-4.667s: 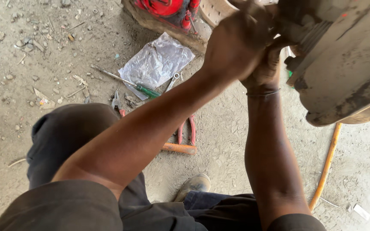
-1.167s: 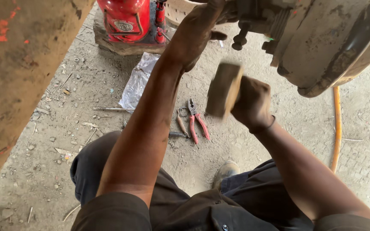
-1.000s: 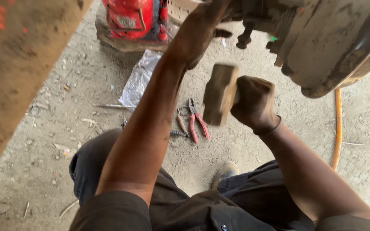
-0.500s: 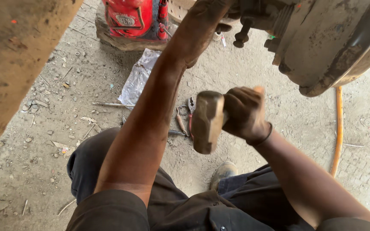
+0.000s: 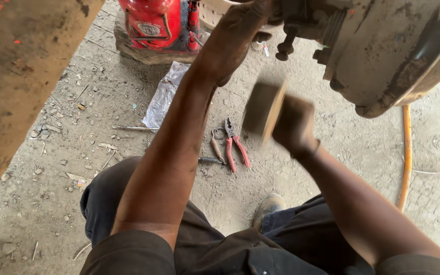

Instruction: The person is repairing a vehicle's brake assembly. They use a hammer and screwdriver to adjust components, then use pliers to manipulate a spring or clip within the brake mechanism.

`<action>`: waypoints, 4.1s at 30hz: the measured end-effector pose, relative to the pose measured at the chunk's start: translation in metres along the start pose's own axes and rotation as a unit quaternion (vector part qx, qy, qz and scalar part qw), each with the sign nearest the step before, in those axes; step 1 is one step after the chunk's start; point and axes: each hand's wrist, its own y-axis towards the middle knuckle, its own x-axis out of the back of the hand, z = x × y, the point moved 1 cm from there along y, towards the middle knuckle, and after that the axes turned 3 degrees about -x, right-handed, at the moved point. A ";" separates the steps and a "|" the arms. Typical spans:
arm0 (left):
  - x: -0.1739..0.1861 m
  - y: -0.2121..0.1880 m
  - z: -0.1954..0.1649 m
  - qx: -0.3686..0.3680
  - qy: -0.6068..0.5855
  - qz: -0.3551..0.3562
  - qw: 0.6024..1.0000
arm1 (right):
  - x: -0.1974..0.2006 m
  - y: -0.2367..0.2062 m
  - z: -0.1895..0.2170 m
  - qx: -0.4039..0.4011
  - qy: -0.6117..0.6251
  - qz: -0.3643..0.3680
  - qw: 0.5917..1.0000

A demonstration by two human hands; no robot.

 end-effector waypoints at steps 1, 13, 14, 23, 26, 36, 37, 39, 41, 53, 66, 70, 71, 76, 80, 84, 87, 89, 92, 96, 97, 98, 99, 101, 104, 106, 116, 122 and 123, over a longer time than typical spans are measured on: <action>0.001 0.000 -0.001 0.004 0.006 0.001 1.000 | -0.002 0.002 -0.001 -0.020 -0.002 -0.018 1.000; -0.002 -0.002 -0.019 0.002 0.011 0.014 1.000 | 0.006 0.011 0.018 0.017 -0.024 -0.009 1.000; -0.003 -0.002 -0.019 0.004 -0.002 0.013 1.000 | 0.000 0.011 0.019 -0.033 0.002 -0.022 0.999; -0.005 -0.007 -0.028 0.000 0.014 0.018 1.000 | 0.003 0.008 0.014 0.081 -0.051 0.013 0.995; -0.005 -0.006 -0.029 -0.012 0.002 0.017 1.000 | -0.003 0.010 0.010 -0.045 -0.015 -0.007 0.999; -0.021 -0.003 -0.022 -0.031 -0.046 -0.058 0.997 | -0.012 -0.007 0.032 -0.035 0.144 0.030 0.988; -0.024 -0.001 -0.019 -0.033 -0.104 -0.060 0.992 | -0.011 -0.008 0.031 -0.078 0.172 0.035 0.981; -0.025 0.003 -0.015 -0.023 -0.154 -0.048 0.987 | -0.006 -0.008 0.024 -0.162 0.223 0.043 0.960; -0.018 0.004 -0.012 0.004 -0.138 -0.026 0.990 | -0.001 -0.005 0.016 -0.159 0.178 0.038 0.970; 0.006 -0.005 -0.023 -0.063 0.205 0.040 0.976 | 0.025 0.011 0.066 -0.652 0.527 0.134 0.528; -0.016 -0.013 -0.041 -0.021 0.235 0.057 0.970 | 0.048 0.035 0.076 -0.596 0.568 0.109 0.558; -0.021 -0.014 -0.036 -0.040 0.215 0.036 0.975 | 0.049 0.032 0.073 -0.593 0.540 0.113 0.586; -0.022 -0.015 -0.034 -0.046 0.209 0.032 0.976 | 0.049 0.032 0.072 -0.594 0.535 0.113 0.589; -0.024 -0.018 -0.020 -0.065 0.117 0.018 0.991 | 0.040 0.023 0.052 -0.609 0.559 0.125 0.549; -0.025 -0.019 -0.007 -0.053 0.016 0.013 0.998 | 0.005 0.005 0.014 -0.661 0.481 0.167 0.551; -0.029 -0.020 0.000 -0.037 -0.040 0.020 0.998 | -0.057 -0.023 -0.039 -0.702 0.467 0.140 0.519; -0.029 -0.019 0.001 -0.001 -0.108 0.044 0.993 | -0.092 -0.056 -0.075 -0.702 0.393 0.182 0.566; -0.027 -0.015 0.001 0.038 -0.151 0.063 0.986 | -0.102 -0.078 -0.094 -0.685 0.374 0.206 0.590; -0.025 -0.009 0.003 0.010 -0.177 0.086 0.980 | -0.100 -0.100 -0.109 -0.635 0.372 0.230 0.637; -0.031 -0.005 0.009 -0.002 -0.231 0.088 0.969 | -0.088 -0.096 -0.113 -0.623 0.371 0.220 0.653; -0.033 -0.005 0.010 -0.004 -0.249 0.092 0.964 | -0.085 -0.091 -0.112 -0.655 0.387 0.192 0.620; -0.034 -0.004 0.011 -0.007 -0.266 0.095 0.959 | -0.083 -0.086 -0.112 -0.643 0.374 0.210 0.634; -0.034 -0.004 0.011 0.002 -0.259 0.091 0.962 | -0.081 -0.082 -0.112 -0.630 0.362 0.228 0.648; -0.034 -0.004 0.010 0.020 -0.243 0.084 0.966 | -0.078 -0.079 -0.111 -0.619 0.284 0.287 0.674; -0.032 -0.003 0.006 0.025 -0.243 0.100 0.965 | -0.080 -0.086 -0.112 -0.561 0.078 0.395 0.723; -0.030 -0.003 0.005 0.024 -0.215 0.099 0.971 | -0.085 -0.087 -0.112 -0.447 -0.065 0.442 0.775; -0.020 -0.007 -0.026 -0.005 0.153 0.033 0.988 | -0.040 0.036 -0.044 -0.273 0.574 -0.085 0.767; -0.027 -0.016 -0.070 0.096 0.454 -0.036 0.885 | -0.019 0.072 0.009 -0.224 0.661 -0.243 0.674; -0.032 -0.017 -0.073 0.116 0.465 -0.018 0.877 | -0.023 0.076 0.009 -0.191 0.659 -0.279 0.672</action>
